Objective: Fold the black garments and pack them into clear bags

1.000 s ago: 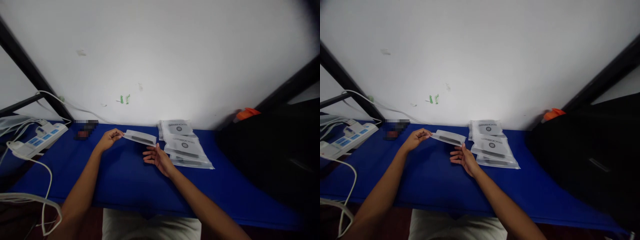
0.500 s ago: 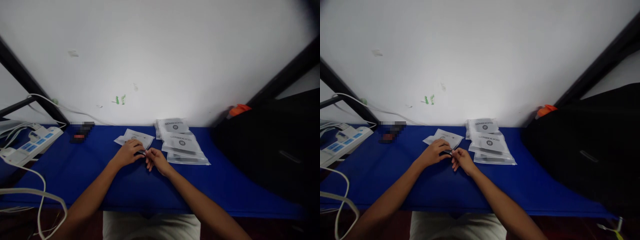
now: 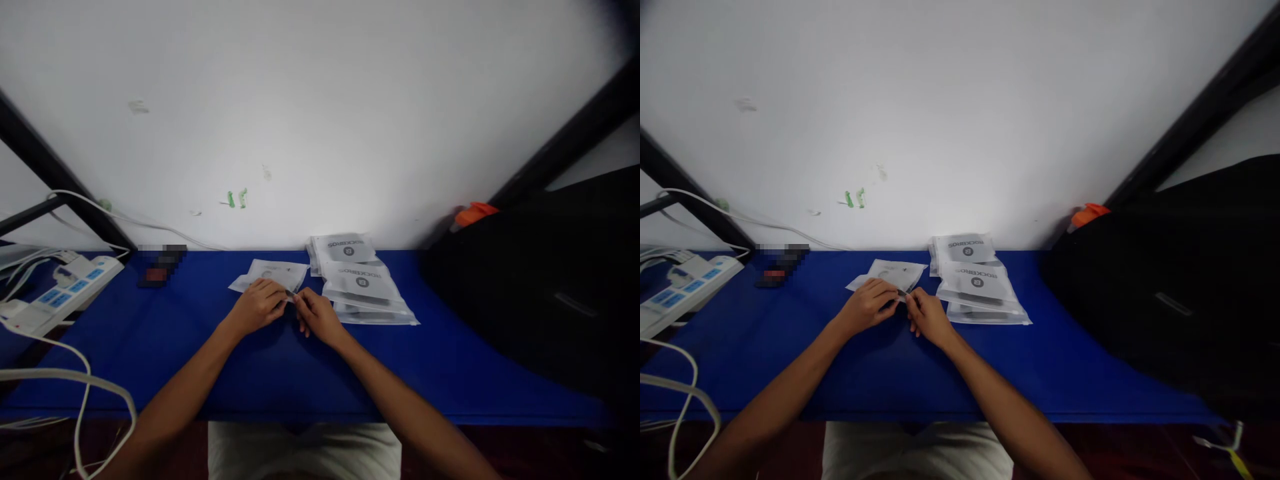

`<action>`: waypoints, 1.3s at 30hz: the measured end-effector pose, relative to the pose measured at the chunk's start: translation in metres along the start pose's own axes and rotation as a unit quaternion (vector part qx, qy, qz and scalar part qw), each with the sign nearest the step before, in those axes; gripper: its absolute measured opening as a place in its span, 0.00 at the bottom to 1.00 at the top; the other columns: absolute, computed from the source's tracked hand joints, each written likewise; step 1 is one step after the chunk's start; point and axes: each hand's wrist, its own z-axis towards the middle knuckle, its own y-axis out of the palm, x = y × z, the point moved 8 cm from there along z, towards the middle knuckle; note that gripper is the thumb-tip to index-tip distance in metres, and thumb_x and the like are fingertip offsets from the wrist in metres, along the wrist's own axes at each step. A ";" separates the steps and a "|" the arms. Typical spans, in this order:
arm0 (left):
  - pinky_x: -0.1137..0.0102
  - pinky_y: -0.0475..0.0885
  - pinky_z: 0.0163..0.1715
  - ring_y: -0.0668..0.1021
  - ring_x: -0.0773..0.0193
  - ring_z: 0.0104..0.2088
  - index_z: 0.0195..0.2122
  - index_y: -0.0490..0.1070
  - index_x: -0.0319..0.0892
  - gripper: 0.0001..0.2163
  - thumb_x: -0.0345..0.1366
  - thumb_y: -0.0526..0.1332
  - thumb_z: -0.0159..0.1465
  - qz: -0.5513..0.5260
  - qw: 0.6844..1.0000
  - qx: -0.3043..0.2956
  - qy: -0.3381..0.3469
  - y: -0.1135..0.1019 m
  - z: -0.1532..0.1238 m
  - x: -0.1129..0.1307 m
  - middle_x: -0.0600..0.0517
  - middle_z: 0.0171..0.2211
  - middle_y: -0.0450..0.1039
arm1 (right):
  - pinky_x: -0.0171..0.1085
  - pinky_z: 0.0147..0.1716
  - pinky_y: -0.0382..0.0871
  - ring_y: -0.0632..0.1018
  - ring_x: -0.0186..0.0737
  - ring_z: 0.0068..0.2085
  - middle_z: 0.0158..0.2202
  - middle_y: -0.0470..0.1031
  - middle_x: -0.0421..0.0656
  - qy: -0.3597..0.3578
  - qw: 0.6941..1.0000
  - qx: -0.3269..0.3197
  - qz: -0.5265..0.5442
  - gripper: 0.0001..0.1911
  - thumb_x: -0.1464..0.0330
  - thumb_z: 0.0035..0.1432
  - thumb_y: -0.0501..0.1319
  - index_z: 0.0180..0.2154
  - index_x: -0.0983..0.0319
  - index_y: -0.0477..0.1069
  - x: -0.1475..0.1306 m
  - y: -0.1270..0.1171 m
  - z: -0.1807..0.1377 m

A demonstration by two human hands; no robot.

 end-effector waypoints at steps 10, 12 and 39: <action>0.64 0.70 0.39 0.77 0.60 0.36 0.33 0.74 0.43 0.05 0.35 0.59 0.65 0.004 0.992 0.072 -0.107 -0.045 -0.022 -0.070 0.49 0.35 0.77 | 0.29 0.11 0.64 0.70 0.33 0.14 0.15 0.67 0.33 -0.023 0.996 0.070 -0.055 0.19 0.50 0.60 0.56 0.27 0.57 0.62 -0.025 -0.045 -0.001; 0.63 0.70 0.39 0.77 0.60 0.36 0.33 0.74 0.43 0.05 0.35 0.59 0.64 -0.010 0.991 0.066 -0.113 -0.046 -0.024 -0.075 0.49 0.35 0.77 | 0.29 0.11 0.63 0.70 0.32 0.13 0.14 0.67 0.33 -0.022 0.996 0.077 -0.045 0.20 0.50 0.60 0.57 0.27 0.58 0.62 -0.026 -0.048 -0.001; 0.71 0.69 0.35 0.77 0.63 0.34 0.38 0.71 0.43 0.06 0.33 0.55 0.67 0.036 0.968 -0.045 -0.243 -0.005 -0.023 -0.067 0.50 0.35 0.74 | 0.41 0.59 0.63 0.69 0.46 0.60 0.57 0.69 0.55 -0.282 0.767 -0.089 -0.569 0.21 0.78 0.64 0.49 0.57 0.70 0.63 -0.050 0.074 0.011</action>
